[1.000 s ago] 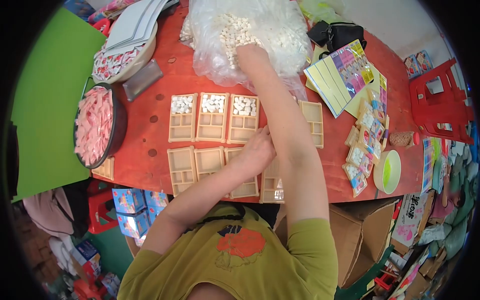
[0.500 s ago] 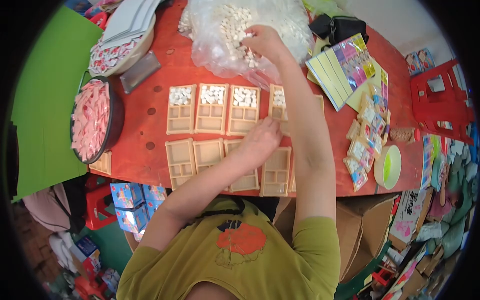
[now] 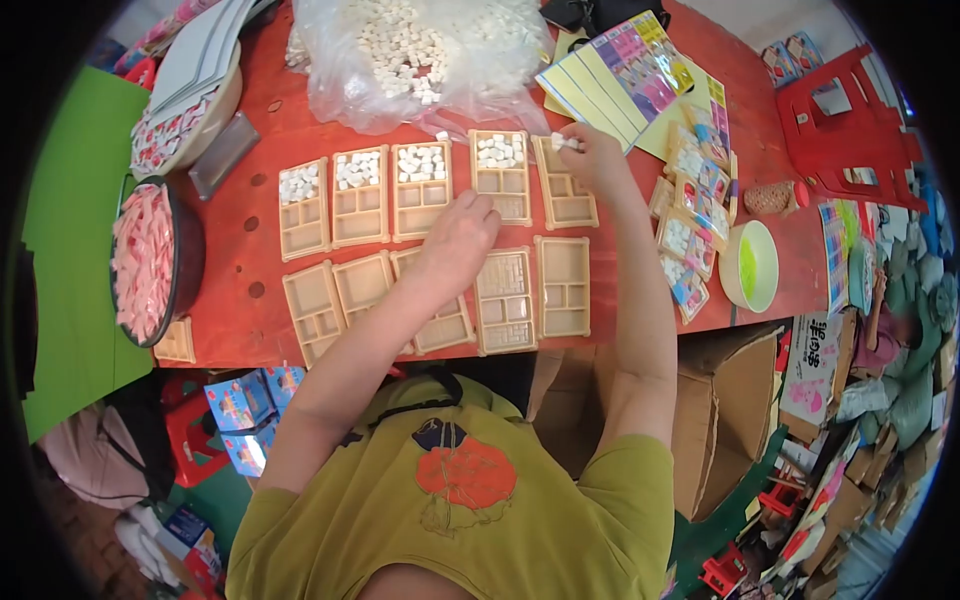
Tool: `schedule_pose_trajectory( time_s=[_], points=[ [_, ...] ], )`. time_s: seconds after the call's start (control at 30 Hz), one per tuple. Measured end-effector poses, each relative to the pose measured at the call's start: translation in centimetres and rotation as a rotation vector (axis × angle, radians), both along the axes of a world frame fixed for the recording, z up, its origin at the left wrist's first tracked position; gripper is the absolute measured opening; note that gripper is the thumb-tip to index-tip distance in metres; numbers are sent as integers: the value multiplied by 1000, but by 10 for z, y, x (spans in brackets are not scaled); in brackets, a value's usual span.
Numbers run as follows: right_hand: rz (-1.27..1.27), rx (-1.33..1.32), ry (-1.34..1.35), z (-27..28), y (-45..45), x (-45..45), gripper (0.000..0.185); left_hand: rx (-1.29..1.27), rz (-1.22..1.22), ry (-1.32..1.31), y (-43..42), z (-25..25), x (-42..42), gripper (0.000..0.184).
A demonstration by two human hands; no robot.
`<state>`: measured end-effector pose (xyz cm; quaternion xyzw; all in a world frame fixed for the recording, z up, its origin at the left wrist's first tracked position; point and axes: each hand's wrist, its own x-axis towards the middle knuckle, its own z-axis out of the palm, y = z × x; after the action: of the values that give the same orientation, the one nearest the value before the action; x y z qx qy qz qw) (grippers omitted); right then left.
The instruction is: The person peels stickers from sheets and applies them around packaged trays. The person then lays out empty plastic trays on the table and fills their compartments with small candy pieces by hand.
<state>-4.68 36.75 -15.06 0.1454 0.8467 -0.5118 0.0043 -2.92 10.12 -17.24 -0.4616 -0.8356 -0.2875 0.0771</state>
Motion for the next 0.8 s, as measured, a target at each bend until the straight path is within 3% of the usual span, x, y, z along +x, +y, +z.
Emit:
schedule_pose_trajectory(
  time_s=[0.07,0.23,0.4,0.53,0.63,0.73,0.8],
  points=[
    [165,499,276,-16,-2,0,25,-10,3,14,1,0,0,9],
    [233,550,211,-4,-2,10,28,-20,22,43,1,1,1,8],
    [41,458,236,0,-3,11,20,-56,11,42,1,0,1,11],
    [38,459,151,2,-4,7,18,-60,12,36,1,0,1,12],
    [-73,666,260,-2,-7,-11,22,-17,16,40,1,0,1,9],
    [-151,756,41,1,-13,-30,28,-33,19,33,1,0,2,9],
    [-142,1003,-89,-3,-15,-41,32,-38,16,33,0,1,2,10]
  ],
)
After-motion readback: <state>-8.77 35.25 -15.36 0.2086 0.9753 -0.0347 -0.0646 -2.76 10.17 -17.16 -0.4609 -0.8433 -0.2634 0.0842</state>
